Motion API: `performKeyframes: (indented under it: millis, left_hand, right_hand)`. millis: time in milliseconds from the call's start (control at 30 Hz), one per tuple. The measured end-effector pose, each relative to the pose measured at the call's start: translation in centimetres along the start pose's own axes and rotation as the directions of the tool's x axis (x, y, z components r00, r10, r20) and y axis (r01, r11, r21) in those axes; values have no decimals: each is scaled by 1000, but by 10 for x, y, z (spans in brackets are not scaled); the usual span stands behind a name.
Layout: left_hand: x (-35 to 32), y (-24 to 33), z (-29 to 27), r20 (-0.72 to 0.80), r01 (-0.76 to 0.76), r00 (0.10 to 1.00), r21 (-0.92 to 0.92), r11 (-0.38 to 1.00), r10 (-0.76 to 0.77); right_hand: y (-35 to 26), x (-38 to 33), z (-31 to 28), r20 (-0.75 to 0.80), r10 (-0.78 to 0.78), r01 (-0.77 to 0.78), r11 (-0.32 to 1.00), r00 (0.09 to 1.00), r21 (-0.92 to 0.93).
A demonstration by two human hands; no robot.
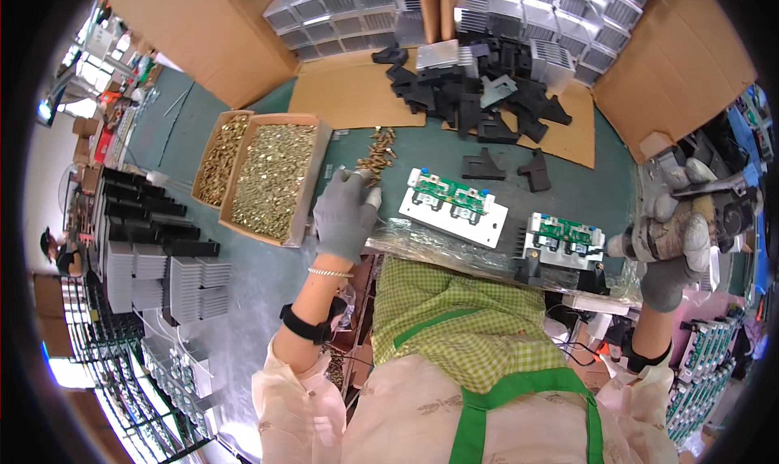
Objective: Assemble electronic modules by attaching components and using an electric screwdriver.
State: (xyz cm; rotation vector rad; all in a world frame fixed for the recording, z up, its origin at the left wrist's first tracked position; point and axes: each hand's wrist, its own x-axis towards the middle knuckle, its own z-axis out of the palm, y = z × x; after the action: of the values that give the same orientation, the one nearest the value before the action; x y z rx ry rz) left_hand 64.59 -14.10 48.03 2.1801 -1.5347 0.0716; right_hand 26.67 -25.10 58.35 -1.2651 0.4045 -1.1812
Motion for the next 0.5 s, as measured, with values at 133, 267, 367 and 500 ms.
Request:
performKeyframes:
  millis: [133, 267, 367, 500]
  left_hand:
    - [2, -9, 32, -72, 131, 989, 34, 991, -129]
    - [3, 8, 11, -190, 43, 978, -237, 971, -89]
    - [-9, 45, -27, 272, 390, 916, -770, 505, -293]
    - [-30, 106, -42, 678, 706, 708, -684, -182, 198]
  right_hand:
    - [6, 3, 1, 53, -30, 25, 995, 998, 97]
    - [-5, 6, 18, 134, -136, 118, 984, 982, 136]
    - [-21, 9, 35, 82, -23, 15, 995, 996, 100]
    - [-25, 20, 55, 240, -119, 61, 970, 964, 236]
